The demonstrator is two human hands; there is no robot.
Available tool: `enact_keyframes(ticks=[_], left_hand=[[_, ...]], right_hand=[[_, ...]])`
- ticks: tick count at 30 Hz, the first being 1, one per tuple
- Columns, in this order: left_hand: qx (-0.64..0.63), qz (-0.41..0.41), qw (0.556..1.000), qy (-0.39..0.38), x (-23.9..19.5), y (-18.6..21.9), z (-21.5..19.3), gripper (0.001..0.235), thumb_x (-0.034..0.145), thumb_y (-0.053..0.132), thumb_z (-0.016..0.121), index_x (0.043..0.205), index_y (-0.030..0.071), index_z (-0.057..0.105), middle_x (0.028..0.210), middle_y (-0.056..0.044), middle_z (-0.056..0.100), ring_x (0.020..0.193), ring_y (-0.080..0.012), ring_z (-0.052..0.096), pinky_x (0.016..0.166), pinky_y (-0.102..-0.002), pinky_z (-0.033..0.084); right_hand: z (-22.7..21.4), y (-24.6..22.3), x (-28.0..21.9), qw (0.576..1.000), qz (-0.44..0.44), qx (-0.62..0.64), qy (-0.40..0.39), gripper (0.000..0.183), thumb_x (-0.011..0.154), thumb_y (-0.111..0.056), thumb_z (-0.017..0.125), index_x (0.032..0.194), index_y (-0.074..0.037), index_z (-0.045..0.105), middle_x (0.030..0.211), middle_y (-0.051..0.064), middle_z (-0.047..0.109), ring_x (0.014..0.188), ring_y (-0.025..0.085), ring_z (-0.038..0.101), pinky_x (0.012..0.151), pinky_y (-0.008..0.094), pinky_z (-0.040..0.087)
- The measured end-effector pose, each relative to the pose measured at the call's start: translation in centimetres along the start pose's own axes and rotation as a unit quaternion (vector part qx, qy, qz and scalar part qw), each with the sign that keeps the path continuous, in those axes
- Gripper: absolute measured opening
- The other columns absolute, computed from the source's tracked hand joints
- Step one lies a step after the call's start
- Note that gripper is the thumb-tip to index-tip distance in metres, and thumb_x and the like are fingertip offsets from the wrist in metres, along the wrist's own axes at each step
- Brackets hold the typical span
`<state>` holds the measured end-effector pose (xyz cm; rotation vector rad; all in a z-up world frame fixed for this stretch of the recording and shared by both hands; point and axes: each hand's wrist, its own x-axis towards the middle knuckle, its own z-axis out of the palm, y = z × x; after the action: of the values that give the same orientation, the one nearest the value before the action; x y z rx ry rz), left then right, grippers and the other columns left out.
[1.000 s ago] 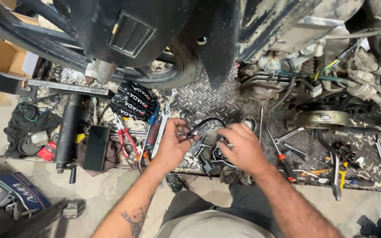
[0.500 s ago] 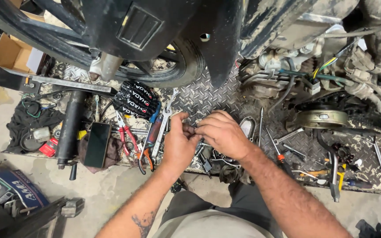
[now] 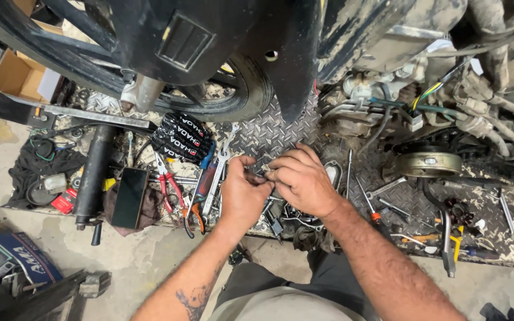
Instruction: The person works on a motorcycle stator assembly, using a wrench to tighten bolts and a screwdriver to adjust components. They also handle wires and a rag while working on the part.
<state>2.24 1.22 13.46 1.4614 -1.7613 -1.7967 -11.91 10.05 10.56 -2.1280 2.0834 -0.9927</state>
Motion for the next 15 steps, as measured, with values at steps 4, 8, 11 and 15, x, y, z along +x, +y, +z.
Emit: enact_keyframes(ticks=[4, 8, 11, 15], left_hand=[[0.024, -0.013, 1.0, -0.008, -0.2, 0.6, 0.0, 0.052, 0.067, 0.013, 0.078, 0.113, 0.012, 0.053, 0.077, -0.007, 0.07, 0.078, -0.0204, 0.072, 0.07, -0.033, 0.057], [0.027, 0.0, 1.0, -0.015, -0.9, 0.9, -0.1, 0.052, 0.068, 0.012, 0.077, 0.114, 0.011, 0.052, 0.079, -0.009, 0.07, 0.081, -0.0224, 0.072, 0.072, -0.035, 0.057], [0.065, 0.023, 0.997, -0.025, -1.5, 0.8, 0.0, 0.052, 0.072, 0.012, 0.072, 0.118, 0.009, 0.049, 0.085, -0.013, 0.07, 0.087, -0.028, 0.071, 0.074, -0.04, 0.056], [0.129, 0.07, 0.988, -0.037, -2.0, 0.8, 0.5, 0.053, 0.074, 0.01, 0.07, 0.122, 0.011, 0.046, 0.091, -0.012, 0.071, 0.093, -0.0299, 0.07, 0.078, -0.043, 0.056]], right_hand=[[-0.3, 0.0, 0.0, 1.0, 0.016, 0.007, -0.012, 0.009, 0.078, -0.016, 0.068, 0.086, -0.021, 0.069, 0.099, -0.002, 0.07, 0.102, 0.021, 0.061, 0.104, 0.05, 0.035], [-0.6, 0.4, -0.1, 0.998, 0.041, 0.039, -0.028, 0.011, 0.076, -0.016, 0.07, 0.086, -0.021, 0.069, 0.099, -0.003, 0.07, 0.102, 0.02, 0.062, 0.103, 0.051, 0.035], [-0.5, 0.6, -0.6, 0.993, 0.057, 0.095, -0.031, 0.012, 0.078, -0.015, 0.07, 0.09, -0.018, 0.07, 0.099, 0.0, 0.071, 0.102, 0.024, 0.062, 0.101, 0.05, 0.037], [-0.4, 0.4, -0.8, 0.991, 0.053, 0.117, -0.022, 0.02, 0.075, -0.012, 0.074, 0.094, -0.016, 0.071, 0.097, 0.003, 0.07, 0.1, 0.027, 0.061, 0.099, 0.05, 0.04]])
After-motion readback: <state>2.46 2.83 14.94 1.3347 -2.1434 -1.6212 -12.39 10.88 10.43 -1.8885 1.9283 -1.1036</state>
